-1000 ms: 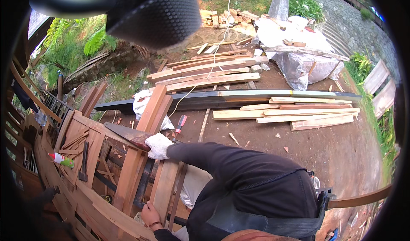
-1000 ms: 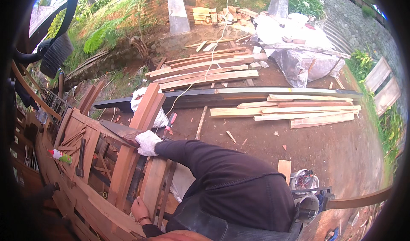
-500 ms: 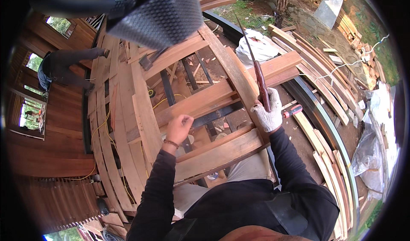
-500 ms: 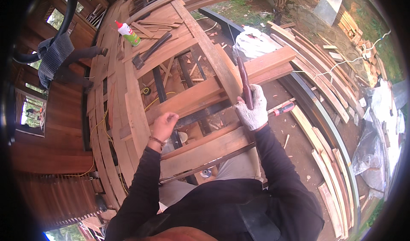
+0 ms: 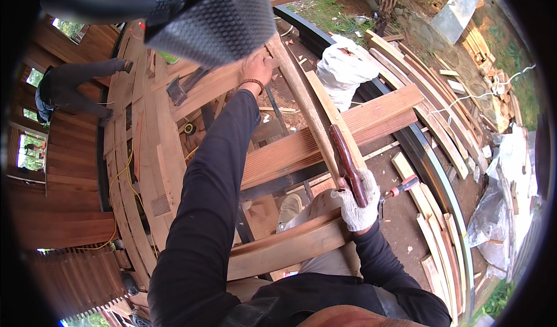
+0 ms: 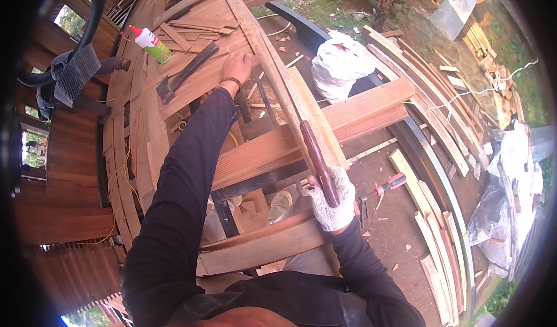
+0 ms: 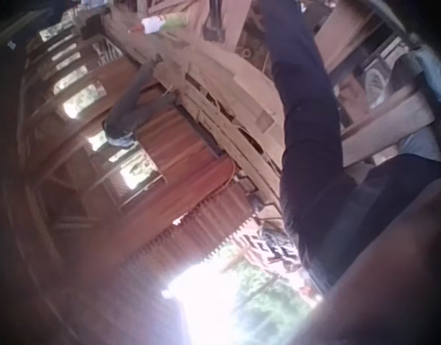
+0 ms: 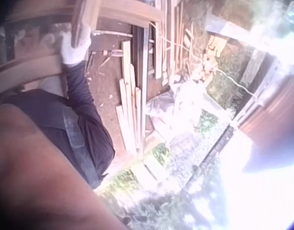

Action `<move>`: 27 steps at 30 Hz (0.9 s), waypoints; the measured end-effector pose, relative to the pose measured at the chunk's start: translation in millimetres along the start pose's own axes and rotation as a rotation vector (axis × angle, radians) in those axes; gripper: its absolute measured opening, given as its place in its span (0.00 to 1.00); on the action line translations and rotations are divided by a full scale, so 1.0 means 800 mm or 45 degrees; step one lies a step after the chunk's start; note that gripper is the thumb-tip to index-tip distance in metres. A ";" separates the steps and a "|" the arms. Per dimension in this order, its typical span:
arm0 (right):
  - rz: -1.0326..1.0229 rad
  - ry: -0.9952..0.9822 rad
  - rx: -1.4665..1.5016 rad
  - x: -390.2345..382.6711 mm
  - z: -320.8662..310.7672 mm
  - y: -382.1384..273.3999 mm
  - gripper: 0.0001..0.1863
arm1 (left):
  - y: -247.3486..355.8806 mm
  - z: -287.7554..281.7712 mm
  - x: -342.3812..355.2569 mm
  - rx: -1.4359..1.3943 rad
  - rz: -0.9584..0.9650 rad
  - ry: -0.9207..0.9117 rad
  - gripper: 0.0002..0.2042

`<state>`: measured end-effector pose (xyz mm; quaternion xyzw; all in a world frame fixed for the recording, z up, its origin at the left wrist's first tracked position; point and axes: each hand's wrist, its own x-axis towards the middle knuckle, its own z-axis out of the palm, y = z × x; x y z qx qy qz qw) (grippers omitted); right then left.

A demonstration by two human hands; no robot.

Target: The person uses a hand saw to cut wooden planks on a partially built wooden structure. They repeatedly position the planks, saw them to size, and use a hammer to tap pieces into place.

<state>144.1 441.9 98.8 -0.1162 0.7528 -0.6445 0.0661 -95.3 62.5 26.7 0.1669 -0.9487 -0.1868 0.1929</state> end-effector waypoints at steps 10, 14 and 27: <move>0.084 0.018 0.014 0.014 0.013 0.015 0.16 | -0.001 0.000 0.003 0.193 -0.032 -0.192 0.31; 0.110 -0.052 -0.070 0.015 0.007 0.006 0.17 | -0.005 0.004 -0.001 0.166 -0.018 -0.141 0.29; 0.174 0.050 0.140 -0.003 0.011 0.009 0.24 | -0.018 0.023 0.009 0.145 0.007 -0.018 0.27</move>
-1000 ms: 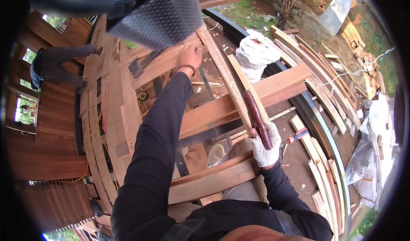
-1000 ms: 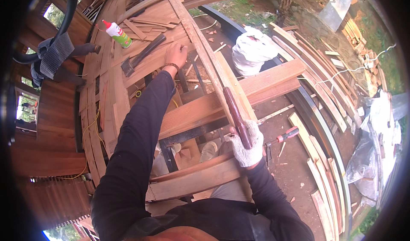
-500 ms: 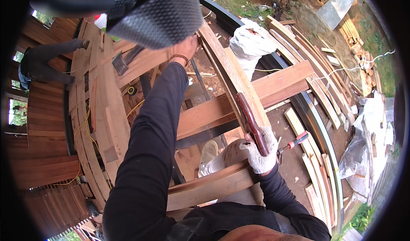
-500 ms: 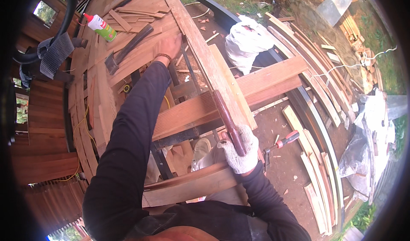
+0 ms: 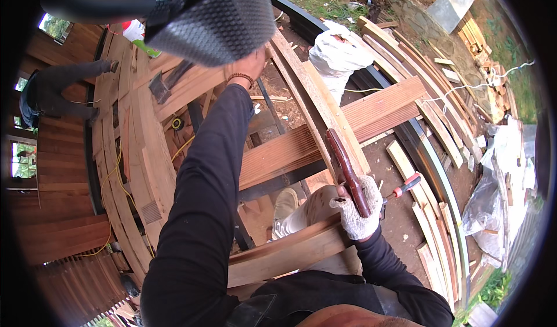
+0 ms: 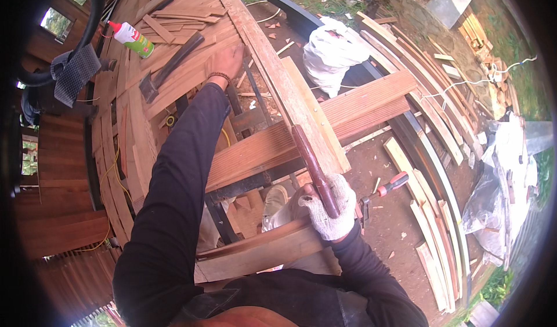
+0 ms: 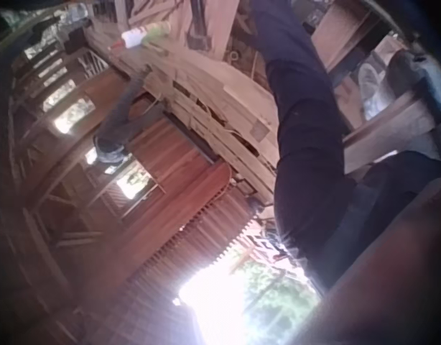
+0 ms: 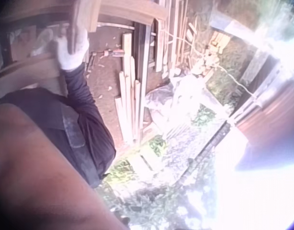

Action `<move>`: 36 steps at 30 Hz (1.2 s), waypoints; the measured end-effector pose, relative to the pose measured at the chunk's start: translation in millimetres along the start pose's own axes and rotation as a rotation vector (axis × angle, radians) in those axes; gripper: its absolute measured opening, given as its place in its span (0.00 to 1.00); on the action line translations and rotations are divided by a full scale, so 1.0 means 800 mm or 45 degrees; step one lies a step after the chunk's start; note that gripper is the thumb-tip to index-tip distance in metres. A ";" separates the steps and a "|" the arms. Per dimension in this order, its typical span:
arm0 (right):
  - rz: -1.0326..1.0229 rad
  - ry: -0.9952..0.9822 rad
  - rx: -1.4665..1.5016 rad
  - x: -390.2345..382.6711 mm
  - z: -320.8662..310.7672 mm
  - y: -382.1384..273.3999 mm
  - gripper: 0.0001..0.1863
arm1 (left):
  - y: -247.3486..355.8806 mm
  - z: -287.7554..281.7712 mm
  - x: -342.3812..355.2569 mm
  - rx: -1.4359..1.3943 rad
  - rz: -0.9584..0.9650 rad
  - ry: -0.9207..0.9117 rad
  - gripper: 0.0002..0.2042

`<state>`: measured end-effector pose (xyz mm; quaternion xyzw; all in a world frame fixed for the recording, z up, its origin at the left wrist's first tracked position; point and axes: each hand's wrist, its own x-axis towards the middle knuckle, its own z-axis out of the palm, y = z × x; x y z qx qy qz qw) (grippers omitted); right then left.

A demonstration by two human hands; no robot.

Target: The person uses a hand saw to cut wooden planks on a partially built wooden structure. They repeatedly position the planks, saw them to size, and use a hammer to tap pieces into place.

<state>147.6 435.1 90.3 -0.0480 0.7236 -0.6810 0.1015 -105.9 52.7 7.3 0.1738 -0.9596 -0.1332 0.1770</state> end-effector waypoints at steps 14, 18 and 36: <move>0.055 -0.043 -0.051 -0.016 -0.020 0.020 0.28 | -0.003 0.001 -0.001 -0.032 -0.036 -0.037 0.28; 0.081 -0.074 -0.070 -0.014 -0.023 0.027 0.29 | -0.002 0.006 -0.001 -0.047 -0.016 0.005 0.28; -0.237 -0.136 -0.255 0.027 -0.004 0.005 0.15 | -0.038 0.056 0.016 0.030 0.068 0.258 0.24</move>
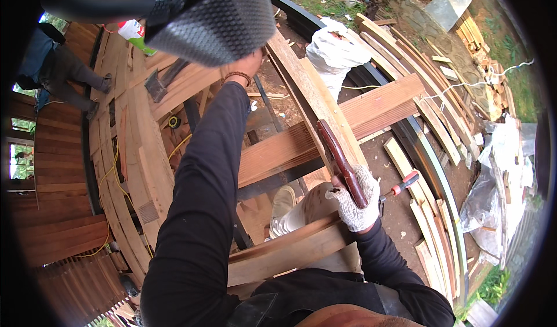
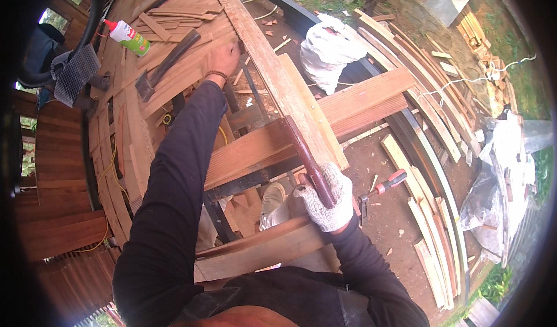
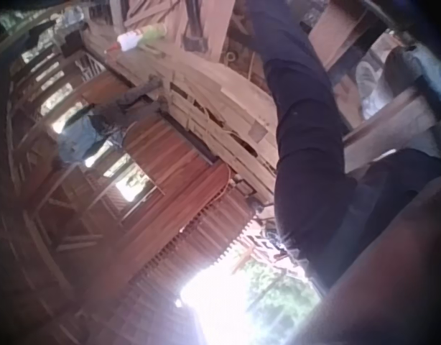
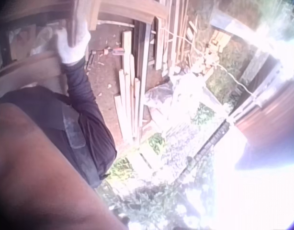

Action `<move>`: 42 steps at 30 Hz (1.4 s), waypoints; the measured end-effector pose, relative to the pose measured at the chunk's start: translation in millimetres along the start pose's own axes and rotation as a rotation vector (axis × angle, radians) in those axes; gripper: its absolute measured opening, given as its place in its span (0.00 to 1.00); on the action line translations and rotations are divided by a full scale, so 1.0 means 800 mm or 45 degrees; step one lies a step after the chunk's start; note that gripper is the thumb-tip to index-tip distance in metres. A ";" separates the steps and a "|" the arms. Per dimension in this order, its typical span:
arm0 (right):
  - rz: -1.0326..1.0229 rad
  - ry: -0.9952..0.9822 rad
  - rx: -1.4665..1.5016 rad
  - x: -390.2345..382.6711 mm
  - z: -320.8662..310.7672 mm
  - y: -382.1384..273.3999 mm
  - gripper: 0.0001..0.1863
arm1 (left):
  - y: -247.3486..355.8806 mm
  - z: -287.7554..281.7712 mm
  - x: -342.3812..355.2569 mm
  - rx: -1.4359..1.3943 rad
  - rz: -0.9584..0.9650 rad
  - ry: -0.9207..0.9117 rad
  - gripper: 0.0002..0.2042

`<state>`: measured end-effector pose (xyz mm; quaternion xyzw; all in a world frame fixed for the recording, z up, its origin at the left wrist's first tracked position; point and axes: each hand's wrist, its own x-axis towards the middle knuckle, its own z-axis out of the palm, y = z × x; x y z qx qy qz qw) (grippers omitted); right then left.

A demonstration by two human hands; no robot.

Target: The person uses a hand saw to cut wooden planks on a partially built wooden structure. They repeatedly position the planks, saw them to size, and use a hammer to tap pieces into place.

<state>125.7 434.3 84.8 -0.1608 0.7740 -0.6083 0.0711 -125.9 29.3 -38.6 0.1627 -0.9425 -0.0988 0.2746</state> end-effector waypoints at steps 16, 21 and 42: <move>-0.146 -0.060 0.002 0.068 0.032 0.006 0.20 | 0.010 -0.008 -0.004 0.038 -0.021 0.011 0.22; 0.106 0.009 0.056 -0.006 0.010 -0.006 0.24 | 0.035 -0.029 -0.008 -0.076 -0.032 -0.107 0.22; 0.039 0.180 0.103 0.057 0.067 -0.003 0.10 | 0.052 -0.100 -0.035 -0.173 0.012 -0.312 0.18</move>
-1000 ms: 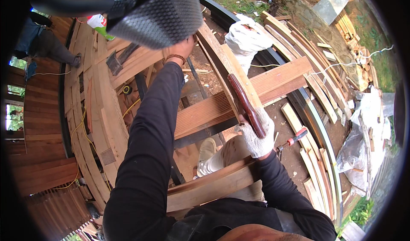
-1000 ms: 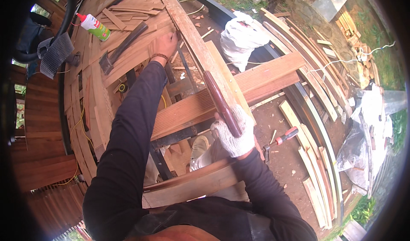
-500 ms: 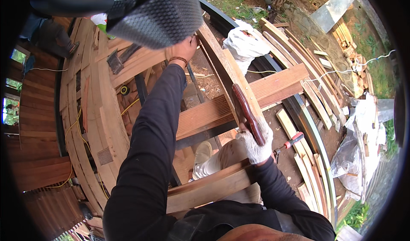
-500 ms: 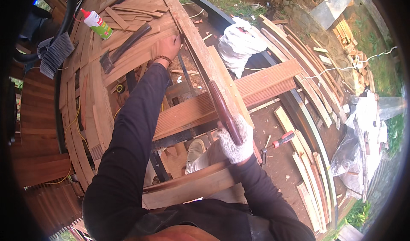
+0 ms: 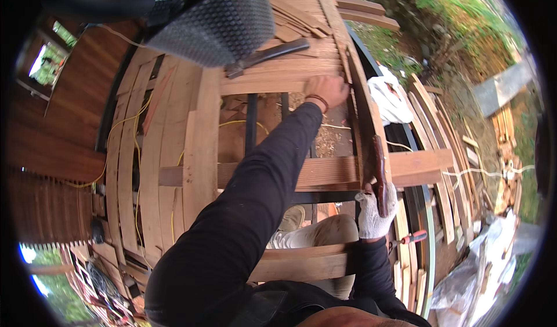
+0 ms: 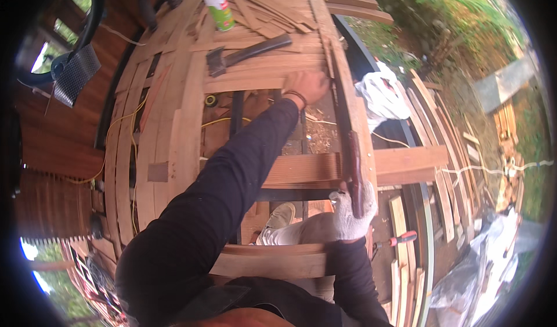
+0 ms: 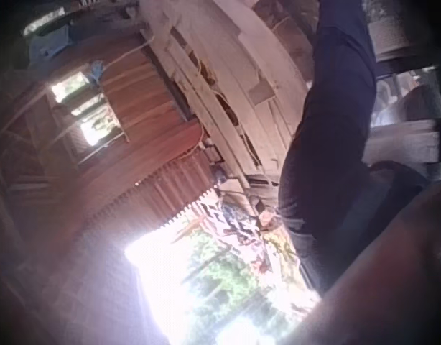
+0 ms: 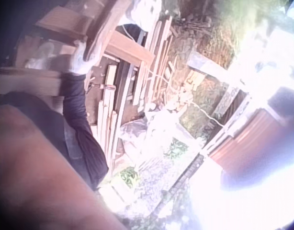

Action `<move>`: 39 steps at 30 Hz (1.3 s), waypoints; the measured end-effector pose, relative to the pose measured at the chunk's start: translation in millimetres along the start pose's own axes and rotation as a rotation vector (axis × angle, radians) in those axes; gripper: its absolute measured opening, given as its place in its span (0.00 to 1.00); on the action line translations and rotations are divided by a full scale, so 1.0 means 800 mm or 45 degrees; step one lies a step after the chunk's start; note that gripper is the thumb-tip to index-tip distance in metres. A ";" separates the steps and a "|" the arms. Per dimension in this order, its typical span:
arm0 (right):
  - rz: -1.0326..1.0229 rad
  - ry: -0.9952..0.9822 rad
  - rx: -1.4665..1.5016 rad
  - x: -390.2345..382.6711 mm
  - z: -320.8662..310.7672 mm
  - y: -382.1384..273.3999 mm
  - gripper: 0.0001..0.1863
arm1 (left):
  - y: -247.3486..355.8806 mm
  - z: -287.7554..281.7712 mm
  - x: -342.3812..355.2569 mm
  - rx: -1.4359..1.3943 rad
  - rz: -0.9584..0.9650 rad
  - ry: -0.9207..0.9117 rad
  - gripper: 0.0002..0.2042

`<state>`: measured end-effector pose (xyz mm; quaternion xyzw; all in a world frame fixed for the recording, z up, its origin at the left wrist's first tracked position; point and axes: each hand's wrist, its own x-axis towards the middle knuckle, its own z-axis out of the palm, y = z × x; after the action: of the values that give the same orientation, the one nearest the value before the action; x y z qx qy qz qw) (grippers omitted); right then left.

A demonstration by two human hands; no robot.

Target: The person uses a hand saw to cut wooden planks on a partially built wooden structure. They repeatedly position the planks, saw them to size, and use a hammer to tap pieces into place.

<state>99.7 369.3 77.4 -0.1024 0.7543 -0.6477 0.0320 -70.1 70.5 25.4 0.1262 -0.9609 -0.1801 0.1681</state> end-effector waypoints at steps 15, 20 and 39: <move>0.045 -0.047 0.003 -0.053 -0.051 0.022 0.14 | -0.008 0.008 0.023 0.109 -0.067 -0.130 0.09; -0.072 -0.078 -0.082 -0.027 -0.043 0.014 0.15 | -0.002 0.003 0.026 0.153 -0.075 -0.069 0.09; -0.087 -0.131 -0.029 0.031 0.002 -0.012 0.11 | -0.004 0.001 0.025 0.113 -0.075 -0.154 0.09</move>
<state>76.5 361.4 88.9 -0.1617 0.7551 -0.6336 0.0474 -88.5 62.2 29.0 0.1505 -0.9722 -0.1496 0.0987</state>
